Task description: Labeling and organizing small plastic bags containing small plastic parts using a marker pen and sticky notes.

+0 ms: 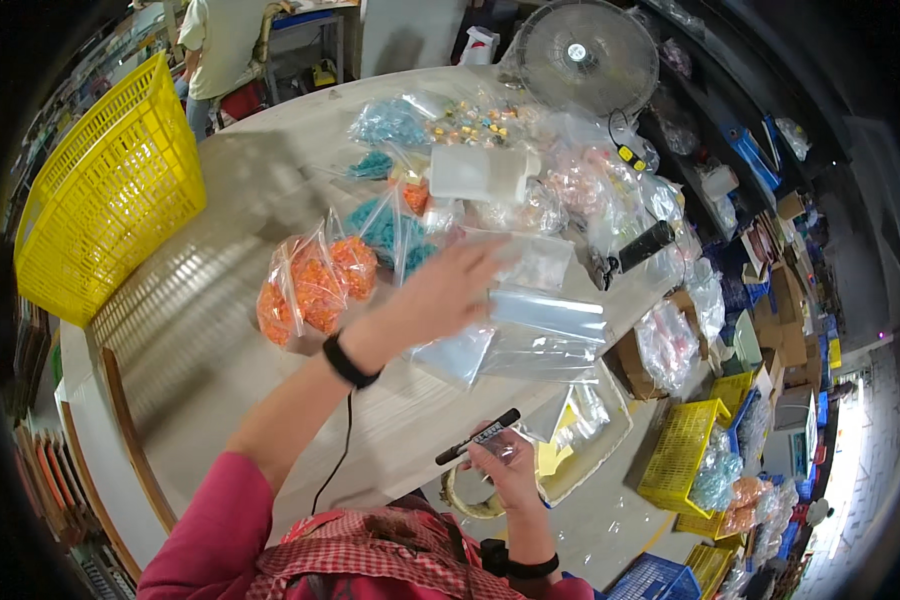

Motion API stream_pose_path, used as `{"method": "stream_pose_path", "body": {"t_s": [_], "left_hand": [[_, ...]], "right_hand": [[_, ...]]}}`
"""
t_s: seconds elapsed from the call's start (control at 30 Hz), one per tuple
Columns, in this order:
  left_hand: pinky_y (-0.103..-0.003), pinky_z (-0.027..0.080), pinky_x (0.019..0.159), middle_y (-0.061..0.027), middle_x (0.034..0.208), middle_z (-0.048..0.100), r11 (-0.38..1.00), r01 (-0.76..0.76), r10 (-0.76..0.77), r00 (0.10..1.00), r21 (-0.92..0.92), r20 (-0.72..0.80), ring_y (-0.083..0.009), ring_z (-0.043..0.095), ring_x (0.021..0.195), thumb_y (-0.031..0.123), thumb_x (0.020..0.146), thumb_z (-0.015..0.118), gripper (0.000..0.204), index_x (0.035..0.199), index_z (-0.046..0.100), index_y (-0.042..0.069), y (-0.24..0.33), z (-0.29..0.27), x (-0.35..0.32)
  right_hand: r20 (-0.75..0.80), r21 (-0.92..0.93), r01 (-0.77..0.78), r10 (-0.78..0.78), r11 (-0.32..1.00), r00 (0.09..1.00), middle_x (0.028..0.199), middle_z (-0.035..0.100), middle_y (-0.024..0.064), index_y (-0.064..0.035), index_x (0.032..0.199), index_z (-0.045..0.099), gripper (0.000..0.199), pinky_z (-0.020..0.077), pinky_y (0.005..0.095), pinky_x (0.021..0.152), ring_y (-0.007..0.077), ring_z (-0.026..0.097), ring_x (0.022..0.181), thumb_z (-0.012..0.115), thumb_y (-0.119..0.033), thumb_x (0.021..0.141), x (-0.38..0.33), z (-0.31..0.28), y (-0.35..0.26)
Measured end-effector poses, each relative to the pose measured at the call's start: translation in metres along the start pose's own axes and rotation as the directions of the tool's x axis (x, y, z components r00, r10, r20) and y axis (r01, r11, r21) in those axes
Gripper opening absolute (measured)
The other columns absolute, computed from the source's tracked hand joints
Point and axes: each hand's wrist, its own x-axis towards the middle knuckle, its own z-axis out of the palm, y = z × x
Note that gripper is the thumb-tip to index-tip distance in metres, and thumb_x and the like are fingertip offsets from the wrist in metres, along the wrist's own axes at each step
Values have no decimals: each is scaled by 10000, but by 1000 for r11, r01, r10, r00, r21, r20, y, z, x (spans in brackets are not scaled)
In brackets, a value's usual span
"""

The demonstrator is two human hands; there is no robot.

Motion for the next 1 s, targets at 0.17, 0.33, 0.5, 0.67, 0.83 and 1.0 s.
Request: {"method": "stream_pose_path", "body": {"t_s": [0.17,0.33,0.5,0.67,0.83,1.0], "left_hand": [[-395,462,886,-178,1309,467,563,505,-250,858,-654,448,-275,518,1133,278,936,554,509,1361,385,55,58,-17,-122],[-321,507,755,-121,1146,580,132,778,-419,605,-614,677,-159,594,941,291,955,527,430,1296,433,45,88,-61,-235],[-300,471,561,-71,713,624,299,941,-773,337,-158,538,-153,590,621,193,937,509,183,1013,566,36,78,-109,-325],[-329,439,571,-68,644,566,232,967,-860,253,-102,443,-164,550,584,233,934,527,236,1032,594,29,100,-173,-390],[-319,415,557,-44,616,499,245,969,-887,209,35,411,-136,493,574,264,945,525,259,1077,601,55,131,-201,-438],[-326,414,562,-61,630,505,227,963,-867,267,-143,422,-152,492,584,300,952,518,293,1113,590,66,134,-181,-459]], "right_hand": [[17,99,-61,60,993,998,795,625,52,40,1016,588,207,561,317,633,126,606,679,650,-2,823,9,34,6],[247,-19,-130,131,991,960,831,628,43,31,1060,571,275,544,267,598,108,606,690,672,-109,846,26,100,50],[434,-103,-480,473,871,767,865,611,40,-67,1105,575,273,581,325,610,125,607,679,643,-200,877,43,153,133],[276,68,-555,519,829,809,872,573,48,-117,1148,496,337,572,361,608,157,590,706,650,-235,872,88,172,196],[168,256,-398,364,881,916,994,526,97,-119,1389,215,720,531,402,707,197,572,833,672,-198,837,106,166,212],[-139,151,-311,332,938,933,1057,563,125,-91,1398,271,648,473,425,831,226,553,998,620,-98,852,60,170,192]]}}
